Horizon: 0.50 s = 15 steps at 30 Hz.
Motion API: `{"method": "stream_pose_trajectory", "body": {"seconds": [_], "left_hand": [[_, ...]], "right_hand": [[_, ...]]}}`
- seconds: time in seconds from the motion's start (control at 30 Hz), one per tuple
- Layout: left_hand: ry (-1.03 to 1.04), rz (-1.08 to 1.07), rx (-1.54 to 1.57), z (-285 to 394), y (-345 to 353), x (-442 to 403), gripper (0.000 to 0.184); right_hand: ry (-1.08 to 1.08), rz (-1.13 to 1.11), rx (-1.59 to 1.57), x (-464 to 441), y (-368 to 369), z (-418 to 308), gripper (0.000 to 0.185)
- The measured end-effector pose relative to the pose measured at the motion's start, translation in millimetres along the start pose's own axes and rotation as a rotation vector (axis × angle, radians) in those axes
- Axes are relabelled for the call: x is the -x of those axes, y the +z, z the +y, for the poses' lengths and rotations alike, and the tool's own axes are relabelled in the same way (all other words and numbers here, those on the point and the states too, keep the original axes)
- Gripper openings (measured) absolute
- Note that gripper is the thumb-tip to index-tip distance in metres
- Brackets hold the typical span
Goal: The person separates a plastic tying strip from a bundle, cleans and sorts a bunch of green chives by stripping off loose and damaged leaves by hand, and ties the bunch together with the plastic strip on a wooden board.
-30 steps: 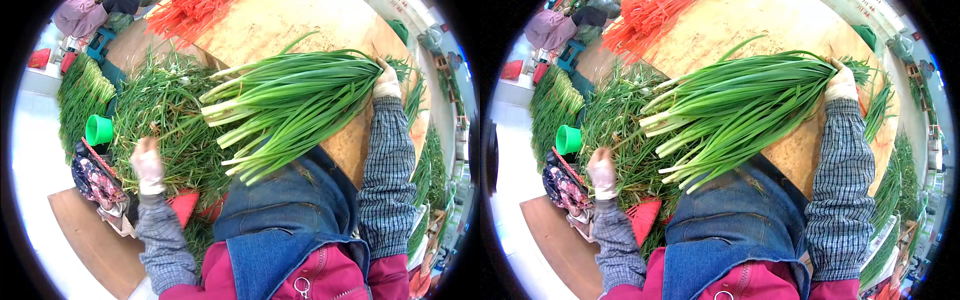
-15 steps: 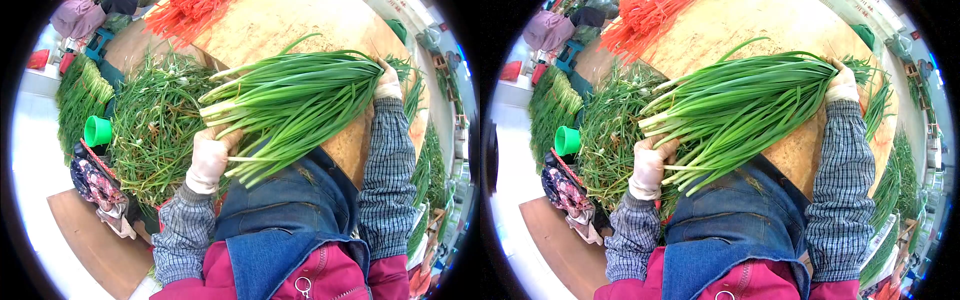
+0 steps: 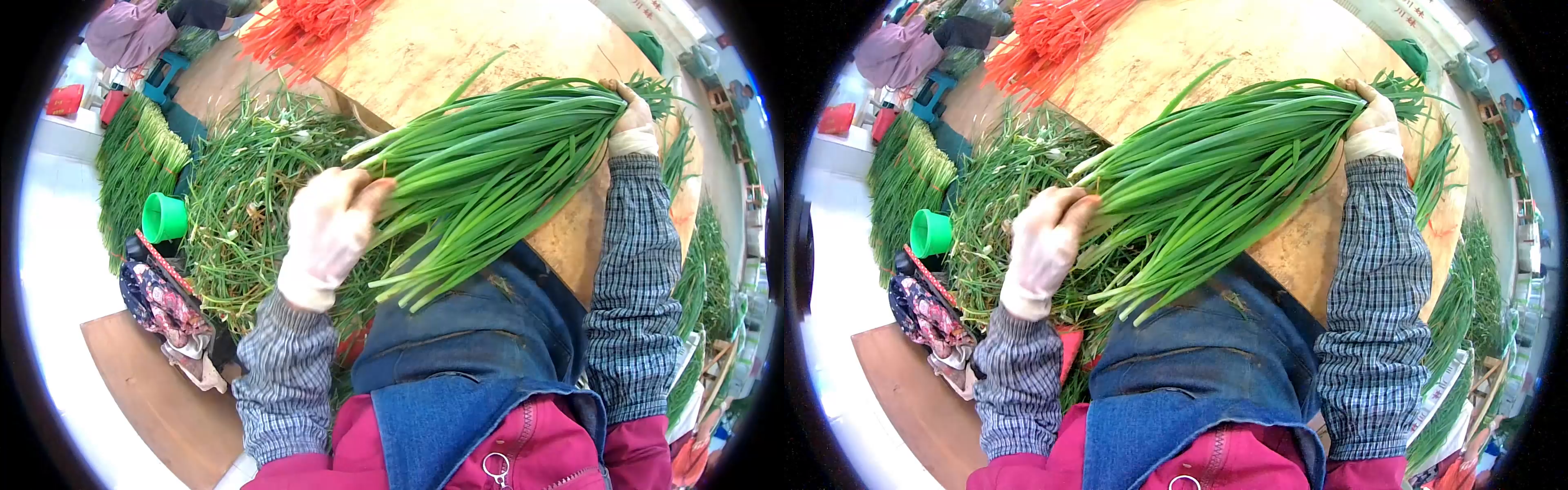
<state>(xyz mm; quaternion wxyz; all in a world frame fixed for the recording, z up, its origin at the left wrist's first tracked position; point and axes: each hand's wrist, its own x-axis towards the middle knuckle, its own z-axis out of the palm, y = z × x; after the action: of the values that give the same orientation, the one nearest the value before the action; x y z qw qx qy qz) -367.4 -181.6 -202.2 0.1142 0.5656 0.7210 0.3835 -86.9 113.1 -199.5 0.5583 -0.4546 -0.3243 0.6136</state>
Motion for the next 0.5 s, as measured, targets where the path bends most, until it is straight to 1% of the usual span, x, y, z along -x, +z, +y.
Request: {"method": "stream_pose_trajectory", "body": {"seconds": [0.03, 0.1, 0.13, 0.17, 0.2, 0.23, 0.3, 0.33, 0.37, 0.4, 0.43, 0.47, 0.5], "left_hand": [[-0.109, -0.114, 0.065, 3.9, 6.0, -5.7, 0.021], [-0.356, -0.189, 0.35, 2.2, 21.1, -6.2, 0.02], [-0.391, -0.174, 0.503, 3.2, 25.7, -2.4, 0.019], [-0.549, -0.206, 0.518, 13.2, 22.1, 1.5, 0.02], [-0.539, -0.199, 0.516, 11.9, 23.2, 7.1, 0.02], [-0.53, -0.191, 0.513, 7.0, 28.8, 14.8, 0.019], [-0.307, 0.037, 0.252, -5.8, 14.0, 28.4, 0.02], [-0.362, 0.118, 0.2, -21.2, 3.3, 36.9, 0.022], [-0.324, 0.175, -0.057, -39.2, -13.0, 45.7, 0.021], [-0.129, 0.355, -0.311, -86.3, -20.3, 64.1, 0.015], [-0.181, 0.353, -0.654, -98.5, -36.6, 75.3, 0.007], [-0.302, 0.154, -0.9, -96.2, -52.6, 76.3, 0.014], [-0.215, 0.148, -0.894, -89.7, -56.4, 76.8, 0.025]], "right_hand": [[0.004, 0.013, -0.002, 0.9, 0.0, -1.9, 0.015], [-0.008, 0.002, -0.041, -0.6, -0.8, -5.0, 0.016], [-0.02, 0.0, -0.036, 2.1, -1.5, -6.7, 0.016], [-0.032, -0.005, -0.029, 3.4, -0.3, -7.7, 0.016], [0.035, -0.085, -0.166, -10.6, -10.2, -8.8, 0.015], [0.056, -0.201, -0.224, -11.2, -14.3, -8.0, 0.016], [0.099, -0.428, -0.332, -9.1, -21.1, -8.7, 0.018], [0.074, -0.423, -0.279, -13.7, -24.0, -9.7, 0.018], [0.039, -0.261, -0.234, -9.3, -17.0, -10.9, 0.018], [0.007, -0.099, -0.19, -1.6, -3.2, -11.6, 0.018], [-0.025, 0.064, -0.145, 2.6, 3.3, -11.9, 0.018], [0.027, -0.002, -0.138, -3.0, -2.8, -11.7, 0.017], [0.015, -0.003, -0.124, -7.3, -7.6, -10.1, 0.017]]}}
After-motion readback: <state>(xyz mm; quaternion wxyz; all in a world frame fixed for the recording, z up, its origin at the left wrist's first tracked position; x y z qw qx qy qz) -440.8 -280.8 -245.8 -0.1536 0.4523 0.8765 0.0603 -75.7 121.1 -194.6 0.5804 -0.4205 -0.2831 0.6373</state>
